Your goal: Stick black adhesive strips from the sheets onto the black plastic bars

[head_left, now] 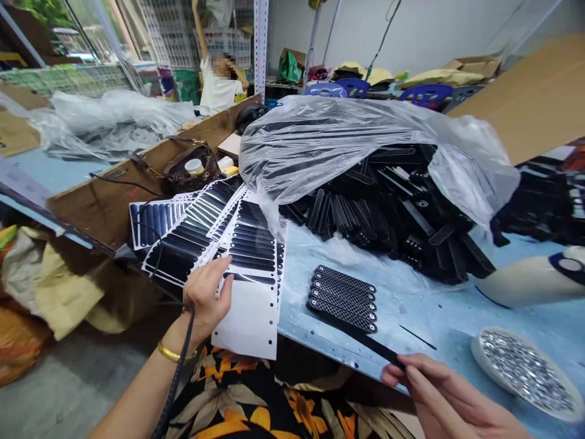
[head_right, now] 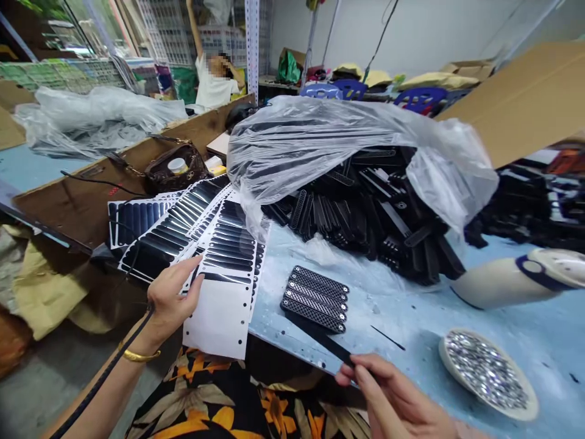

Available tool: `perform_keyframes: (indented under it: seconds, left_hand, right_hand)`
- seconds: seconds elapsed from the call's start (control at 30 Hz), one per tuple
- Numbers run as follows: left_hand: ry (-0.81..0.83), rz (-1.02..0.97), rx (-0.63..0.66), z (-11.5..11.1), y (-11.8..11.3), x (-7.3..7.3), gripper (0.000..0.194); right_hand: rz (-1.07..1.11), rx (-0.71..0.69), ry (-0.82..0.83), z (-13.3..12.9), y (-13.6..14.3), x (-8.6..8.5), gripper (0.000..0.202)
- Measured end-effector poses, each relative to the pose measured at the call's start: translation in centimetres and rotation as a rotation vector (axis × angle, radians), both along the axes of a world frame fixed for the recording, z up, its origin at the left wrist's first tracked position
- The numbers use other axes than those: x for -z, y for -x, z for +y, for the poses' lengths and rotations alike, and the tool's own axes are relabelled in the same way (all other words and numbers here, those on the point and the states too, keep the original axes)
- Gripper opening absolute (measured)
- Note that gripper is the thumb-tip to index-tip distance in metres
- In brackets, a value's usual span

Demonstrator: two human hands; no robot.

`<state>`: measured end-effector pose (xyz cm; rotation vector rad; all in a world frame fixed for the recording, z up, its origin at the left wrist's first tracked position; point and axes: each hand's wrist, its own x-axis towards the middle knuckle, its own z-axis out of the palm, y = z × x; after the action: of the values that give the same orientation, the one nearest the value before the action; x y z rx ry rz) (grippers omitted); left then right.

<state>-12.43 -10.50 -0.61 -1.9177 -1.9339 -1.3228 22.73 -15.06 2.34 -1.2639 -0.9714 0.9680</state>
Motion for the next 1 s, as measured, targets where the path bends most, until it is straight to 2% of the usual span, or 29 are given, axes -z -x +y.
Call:
perform_keyframes:
  seconds: [0.07, 0.13, 0.17, 0.27, 0.3, 0.37, 0.47, 0.57, 0.63, 0.73, 0.83, 0.93, 1.0]
  left_hand:
    - [0.009, -0.09, 0.022, 0.5, -1.6, -1.2, 0.024]
    - [0.124, -0.281, 0.11, 0.9, -3.6, -2.3, 0.023]
    - [0.227, -0.402, 0.2, 1.2, -4.8, -2.8, 0.022]
    - [0.647, -0.718, 0.586, 1.5, -8.3, -3.4, 0.024]
    - [0.775, -0.807, 0.684, 1.6, -9.3, -3.4, 0.026]
    - [0.956, -0.962, 0.797, 1.8, -10.8, -3.2, 0.03]
    - [1.034, -1.092, 0.818, 2.2, -11.7, -2.5, 0.033]
    - [1.015, -1.113, 0.773, 2.7, -11.9, -1.8, 0.033]
    - [1.03, -1.112, 0.774, 3.0, -12.1, -1.5, 0.032]
    - [1.081, -1.126, 0.826, 3.0, -12.7, -1.4, 0.032]
    - [1.111, -1.163, 0.874, 2.9, -13.0, -1.4, 0.035]
    - [1.14, -1.177, 0.893, 3.0, -12.8, -1.4, 0.036]
    - [1.158, -1.113, 0.878, 3.1, -12.6, -1.2, 0.034]
  right_hand:
    - [-0.001, 0.007, -0.003, 0.0, 0.6, -0.1, 0.025]
    - [0.003, -0.015, 0.016, 0.1, 1.0, -0.2, 0.027]
    - [0.002, -0.041, 0.034, 0.1, 1.1, -0.1, 0.028]
    - [-0.015, -0.123, 0.085, 0.1, 1.2, 0.3, 0.031]
    - [-0.029, -0.145, 0.097, 0.2, 1.2, 0.6, 0.032]
    - [-0.082, -0.173, 0.102, 0.2, 0.7, 1.1, 0.032]
    - [-0.306, -0.171, 0.071, 0.3, -0.8, 1.5, 0.028]
    - [-0.638, 0.024, -0.055, 0.3, -2.6, 0.9, 0.02]
    - [-0.797, 0.083, -0.157, 0.3, -2.9, -0.1, 0.016]
    - [-0.926, -0.095, -0.324, 0.8, -1.9, -1.1, 0.017]
    - [-0.968, -0.268, -0.453, 1.5, -0.3, -0.8, 0.018]
    - [-0.973, -0.316, -0.495, 1.8, 0.6, 0.3, 0.02]
    - [-0.972, -0.315, -0.493, 1.7, 0.9, 0.9, 0.021]
